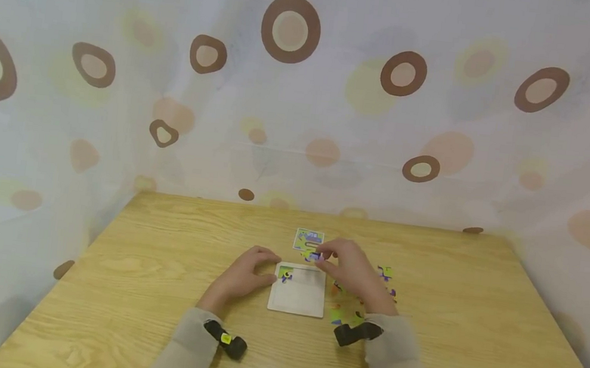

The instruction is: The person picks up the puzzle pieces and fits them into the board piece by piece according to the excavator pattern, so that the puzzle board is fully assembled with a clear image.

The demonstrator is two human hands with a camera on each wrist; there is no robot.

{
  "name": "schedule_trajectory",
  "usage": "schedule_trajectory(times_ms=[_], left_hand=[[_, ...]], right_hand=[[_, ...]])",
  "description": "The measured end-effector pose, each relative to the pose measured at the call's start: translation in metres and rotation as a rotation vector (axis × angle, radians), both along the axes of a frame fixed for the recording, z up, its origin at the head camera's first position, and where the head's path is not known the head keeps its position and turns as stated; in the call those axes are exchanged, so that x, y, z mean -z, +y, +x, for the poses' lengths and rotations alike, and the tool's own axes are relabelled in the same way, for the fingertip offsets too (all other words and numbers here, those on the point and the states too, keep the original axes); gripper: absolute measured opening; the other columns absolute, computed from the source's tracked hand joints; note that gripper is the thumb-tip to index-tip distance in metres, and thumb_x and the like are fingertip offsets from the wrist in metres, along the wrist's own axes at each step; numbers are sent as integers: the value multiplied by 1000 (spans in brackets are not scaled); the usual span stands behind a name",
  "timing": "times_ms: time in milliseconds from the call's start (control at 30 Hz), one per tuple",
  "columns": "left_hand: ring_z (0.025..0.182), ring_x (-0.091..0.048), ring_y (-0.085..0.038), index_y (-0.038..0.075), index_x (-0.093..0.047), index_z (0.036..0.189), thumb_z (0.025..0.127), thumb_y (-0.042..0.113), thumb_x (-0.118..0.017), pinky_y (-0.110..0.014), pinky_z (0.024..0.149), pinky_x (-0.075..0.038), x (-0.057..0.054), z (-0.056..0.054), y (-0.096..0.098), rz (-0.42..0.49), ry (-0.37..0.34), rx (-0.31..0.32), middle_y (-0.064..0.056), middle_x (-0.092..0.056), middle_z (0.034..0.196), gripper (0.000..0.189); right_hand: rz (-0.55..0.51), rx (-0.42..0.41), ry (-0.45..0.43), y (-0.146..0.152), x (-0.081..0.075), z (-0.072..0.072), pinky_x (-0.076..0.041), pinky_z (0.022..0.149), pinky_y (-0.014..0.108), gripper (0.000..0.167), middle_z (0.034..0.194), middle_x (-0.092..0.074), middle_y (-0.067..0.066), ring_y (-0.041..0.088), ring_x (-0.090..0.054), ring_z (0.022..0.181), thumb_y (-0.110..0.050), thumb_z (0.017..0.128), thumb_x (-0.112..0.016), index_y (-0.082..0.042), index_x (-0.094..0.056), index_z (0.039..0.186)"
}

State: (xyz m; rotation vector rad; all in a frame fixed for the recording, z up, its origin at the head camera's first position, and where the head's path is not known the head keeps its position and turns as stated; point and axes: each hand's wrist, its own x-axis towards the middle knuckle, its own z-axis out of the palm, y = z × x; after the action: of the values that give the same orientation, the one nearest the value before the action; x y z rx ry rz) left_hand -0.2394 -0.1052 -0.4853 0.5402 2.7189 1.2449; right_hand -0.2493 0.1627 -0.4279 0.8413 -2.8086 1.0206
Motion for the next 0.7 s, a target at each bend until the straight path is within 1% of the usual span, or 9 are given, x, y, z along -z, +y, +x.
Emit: schedule_trajectory(times_ms=[133,400,700], left_hand=[[129,-45,-31,8,-64,130,93,16,-70,-47,109,-36,-1,0,-1,12,4,6,-9,-51,135,39],[128,-46,-30,9,-64,130,93,17,-70,-47,108,-36,1,-3,-1,2,16,7,-9,-52,135,38],[128,-45,-31,9,-64,129,93,17,-70,-47,108,-36,1,-3,0,7,4,5,-9,-52,134,38]], right_hand=[[11,-6,-29,-5,2,-2,-49,81,44,21,96,-65,-1,24,-58,93,-13,94,-69,-6,-72,113],[25,-24,-53,-11,11,-7,-49,82,42,18,92,-63,-2,21,-57,91,-11,92,-71,-7,-73,109],[17,-35,-106,-16,20,-7,-48,77,37,17,92,-62,-2,17,-54,86,-10,92,-71,-6,-73,108]])
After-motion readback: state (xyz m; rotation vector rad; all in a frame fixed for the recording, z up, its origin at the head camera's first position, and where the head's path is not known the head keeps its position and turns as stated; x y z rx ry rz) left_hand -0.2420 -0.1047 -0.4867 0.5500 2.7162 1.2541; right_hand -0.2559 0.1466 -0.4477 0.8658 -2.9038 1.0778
